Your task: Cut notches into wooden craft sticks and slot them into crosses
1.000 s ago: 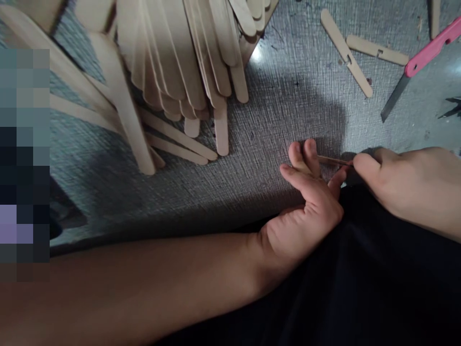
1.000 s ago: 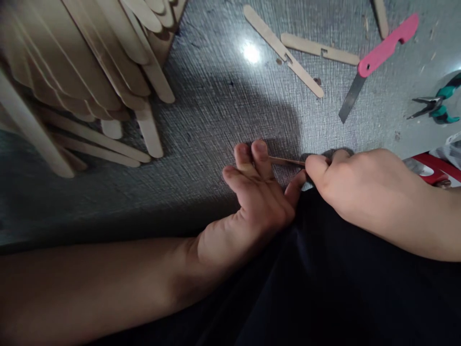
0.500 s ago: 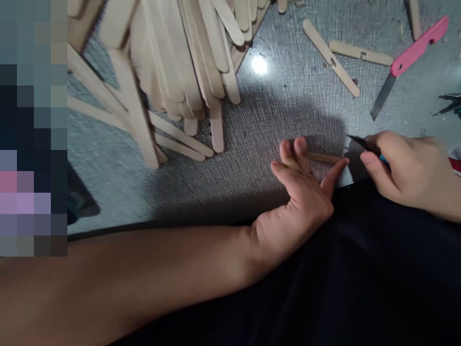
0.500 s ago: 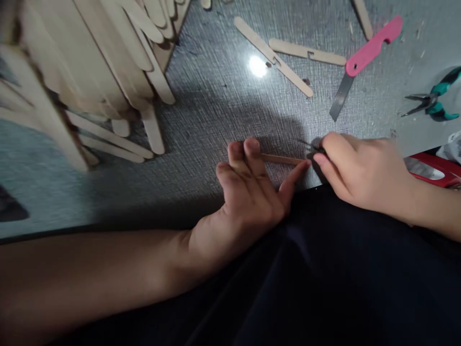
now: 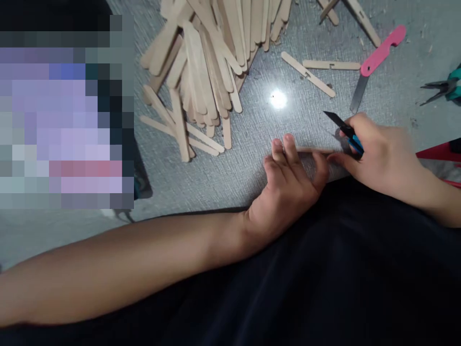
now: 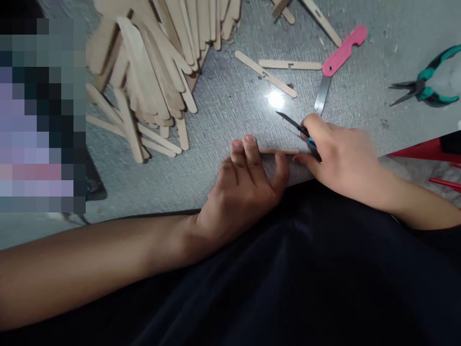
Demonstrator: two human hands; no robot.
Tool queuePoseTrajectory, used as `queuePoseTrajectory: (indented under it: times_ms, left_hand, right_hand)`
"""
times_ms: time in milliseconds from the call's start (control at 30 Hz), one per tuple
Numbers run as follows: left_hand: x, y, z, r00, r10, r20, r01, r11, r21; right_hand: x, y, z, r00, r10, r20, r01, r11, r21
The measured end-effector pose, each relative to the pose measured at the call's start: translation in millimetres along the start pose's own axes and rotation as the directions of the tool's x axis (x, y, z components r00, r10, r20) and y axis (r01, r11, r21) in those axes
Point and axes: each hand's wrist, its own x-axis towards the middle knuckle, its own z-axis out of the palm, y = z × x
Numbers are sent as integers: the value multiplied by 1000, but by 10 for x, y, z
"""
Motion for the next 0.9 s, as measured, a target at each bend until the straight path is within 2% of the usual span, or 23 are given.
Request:
queuePoseTrajectory:
  times_ms: [100, 200, 267, 333, 400, 433, 467, 533, 633, 700, 767, 900]
  left_hand:
    - [-30, 8, 27, 1000, -22, -2, 21, 996, -92]
    - [-11, -23, -48, 989, 96, -111, -93, 995, 31]
    - [29, -84, -135, 947, 242, -211, -214, 966, 149]
    - [75, -177, -217, 876, 388, -285, -349, 920, 181]
    - [117, -287, -261, 827, 446, -344, -442, 892, 93]
    - [134, -341, -263, 828, 430, -361, -453, 891, 23]
    - [149, -390, -250, 847, 384, -367, -432, 900, -54]
    - [173, -463, -186, 911, 238, -337, -318, 925, -206]
    - [199, -497, -59, 984, 31, -178, -101, 913, -396]
    - [214, -485, -4, 999, -17, -44, -6, 874, -485]
    - [232, -468, 12, 998, -31, 48, 51, 841, -539]
    - [272, -470, -4, 994, -58, 94, 102, 812, -575]
  right_hand:
    - [26, -20, 41, 999, -21, -29, 21, 1000, 14]
    - [74, -36, 38, 999, -6, -46, 5, 1000, -14]
    - [121, -57, 18, 999, 11, -53, -14, 999, -48]
    - [179, -88, -17, 999, 14, -51, -18, 997, -72]
    - [245, -116, -66, 999, 12, -33, -14, 996, -83]
    - [276, -124, -95, 1000, 11, -20, -13, 996, -87]
    - [304, -125, -127, 1000, 15, -5, -15, 996, -89]
    - [342, -102, -194, 999, 29, 26, -26, 995, -99]
    - [332, -16, -302, 1000, 10, 28, -6, 989, -149]
    - [276, 47, -377, 998, -33, 59, 43, 983, -176]
    - [190, 88, -443, 988, -73, 139, 96, 981, -170]
    - [17, 102, -492, 954, -161, 254, 217, 953, -212]
